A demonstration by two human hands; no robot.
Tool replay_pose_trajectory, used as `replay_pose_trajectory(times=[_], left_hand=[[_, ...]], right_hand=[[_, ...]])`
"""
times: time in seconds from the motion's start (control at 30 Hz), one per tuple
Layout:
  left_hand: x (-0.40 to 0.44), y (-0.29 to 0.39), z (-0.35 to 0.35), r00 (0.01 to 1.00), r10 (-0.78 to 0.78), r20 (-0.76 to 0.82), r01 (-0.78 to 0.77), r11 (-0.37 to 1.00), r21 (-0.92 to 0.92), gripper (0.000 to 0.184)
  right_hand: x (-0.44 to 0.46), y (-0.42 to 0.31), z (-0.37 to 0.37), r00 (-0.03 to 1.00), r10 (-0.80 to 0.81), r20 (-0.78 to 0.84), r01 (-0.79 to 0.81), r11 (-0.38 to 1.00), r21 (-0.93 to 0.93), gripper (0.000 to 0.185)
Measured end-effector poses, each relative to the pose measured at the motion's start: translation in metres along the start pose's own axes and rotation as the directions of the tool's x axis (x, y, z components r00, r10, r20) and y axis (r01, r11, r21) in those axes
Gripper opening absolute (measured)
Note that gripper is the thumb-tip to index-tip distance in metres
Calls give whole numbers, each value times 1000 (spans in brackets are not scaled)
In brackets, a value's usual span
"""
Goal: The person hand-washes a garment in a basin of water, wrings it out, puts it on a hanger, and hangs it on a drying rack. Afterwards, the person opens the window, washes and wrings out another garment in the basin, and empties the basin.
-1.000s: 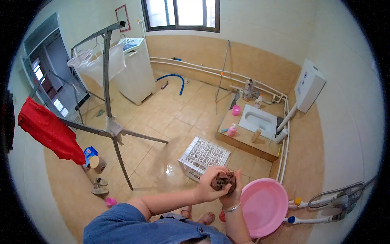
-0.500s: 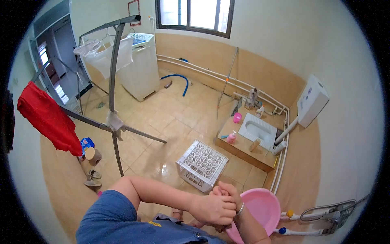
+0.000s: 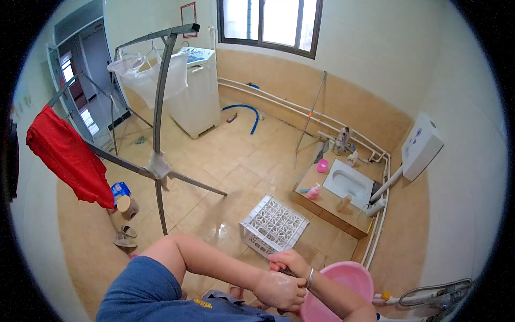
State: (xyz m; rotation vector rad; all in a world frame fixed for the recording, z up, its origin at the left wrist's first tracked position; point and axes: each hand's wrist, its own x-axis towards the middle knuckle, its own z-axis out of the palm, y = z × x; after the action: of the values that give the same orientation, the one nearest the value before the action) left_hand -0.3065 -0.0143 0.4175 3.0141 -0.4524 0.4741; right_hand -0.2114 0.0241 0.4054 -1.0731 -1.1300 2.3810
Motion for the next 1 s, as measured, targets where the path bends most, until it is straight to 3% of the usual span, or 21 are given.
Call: replay_pose_trajectory(times=[0.13,0.27,0.33,0.43,0.5,0.53,0.57,0.6,0.63,0.7,0.77,0.83,0.87,0.9,0.93,0.97,1.0], left_hand=[[-11,-3,8,998,-3,68,1,1000,27,16],[-20,-5,19,999,-5,37,3,999,53,17],[-23,-6,10,978,22,208,-24,1000,10,24],[-32,-6,14,984,-21,179,31,998,-52,22],[-41,-14,6,997,-38,60,45,991,-123,23],[-47,-19,0,985,-161,66,173,947,-272,23],[-54,-26,-7,956,-279,94,293,865,-407,24],[-65,-34,-13,893,-425,-149,313,822,-475,25],[-77,-40,-16,749,-553,-364,310,779,-546,27],[-100,-49,-10,380,-849,-367,504,522,-688,27],[-115,-53,-16,21,-991,-128,352,128,-927,33],[-138,-77,21,-174,-976,-130,66,120,-991,35],[-145,-78,17,-242,-970,-1,6,-1,-1000,36],[-156,-77,13,-301,-944,131,-59,-119,-991,37],[-167,-75,14,-272,-940,207,-151,-170,-974,37],[-179,-74,20,-238,-931,275,-237,-219,-947,37],[-195,-76,40,-347,-846,405,-265,-326,-907,40]], right_hand=[[14,2,2,999,-4,-39,0,995,-100,38],[26,5,4,998,9,-63,-15,996,-93,37],[38,16,-1,1000,-12,-18,9,993,-116,38],[44,13,3,1000,-25,-6,25,998,-51,37],[50,24,-5,999,37,-17,-36,999,12,33],[55,33,-12,988,152,24,-148,895,421,28],[58,39,-15,967,233,105,-232,624,746,23],[48,27,7,969,151,-198,0,795,607,19],[38,14,29,875,54,-482,135,927,349,18],[56,29,10,929,-69,-363,276,782,559,45],[59,37,1,991,-71,-113,116,872,476,48],[69,39,-10,995,-67,-71,92,882,462,41],[76,43,-18,983,-131,-130,171,909,381,43],[84,34,-6,889,-280,-362,316,948,42,34],[77,15,13,806,-370,-462,398,917,-40,35],[85,19,3,732,-500,-462,462,864,-201,38],[86,7,6,651,-604,-461,453,795,-402,36]])
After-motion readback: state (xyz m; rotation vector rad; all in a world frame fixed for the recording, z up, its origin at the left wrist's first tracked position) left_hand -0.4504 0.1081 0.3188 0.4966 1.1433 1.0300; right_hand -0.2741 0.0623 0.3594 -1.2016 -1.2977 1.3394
